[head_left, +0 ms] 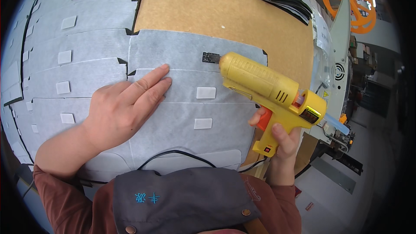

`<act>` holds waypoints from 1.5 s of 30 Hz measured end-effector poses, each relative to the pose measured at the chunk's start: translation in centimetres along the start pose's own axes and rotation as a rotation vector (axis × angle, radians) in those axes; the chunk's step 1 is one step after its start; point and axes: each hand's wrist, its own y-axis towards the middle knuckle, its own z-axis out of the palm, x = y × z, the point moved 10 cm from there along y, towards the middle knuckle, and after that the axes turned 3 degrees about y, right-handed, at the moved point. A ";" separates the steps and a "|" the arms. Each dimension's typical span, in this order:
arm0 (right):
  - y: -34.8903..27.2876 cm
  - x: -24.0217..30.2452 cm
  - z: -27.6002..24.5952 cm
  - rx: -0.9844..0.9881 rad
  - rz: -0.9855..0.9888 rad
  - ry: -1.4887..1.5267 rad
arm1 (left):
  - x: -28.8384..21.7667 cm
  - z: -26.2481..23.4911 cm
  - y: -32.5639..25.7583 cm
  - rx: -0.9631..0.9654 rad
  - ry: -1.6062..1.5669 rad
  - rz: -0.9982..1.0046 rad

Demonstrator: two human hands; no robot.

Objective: The person uses a yellow hot glue gun to apply adhesive to small black patches on light gray fabric pieces. They then press white rectangular fasteners onto the glued areas and stack the finished pieces. The process is repeated for multiple fabric units on a workbench.

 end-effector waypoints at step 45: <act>-0.5 -0.2 -1.4 -0.073 -0.007 -0.024 | -0.1 0.0 0.2 0.007 -0.007 0.004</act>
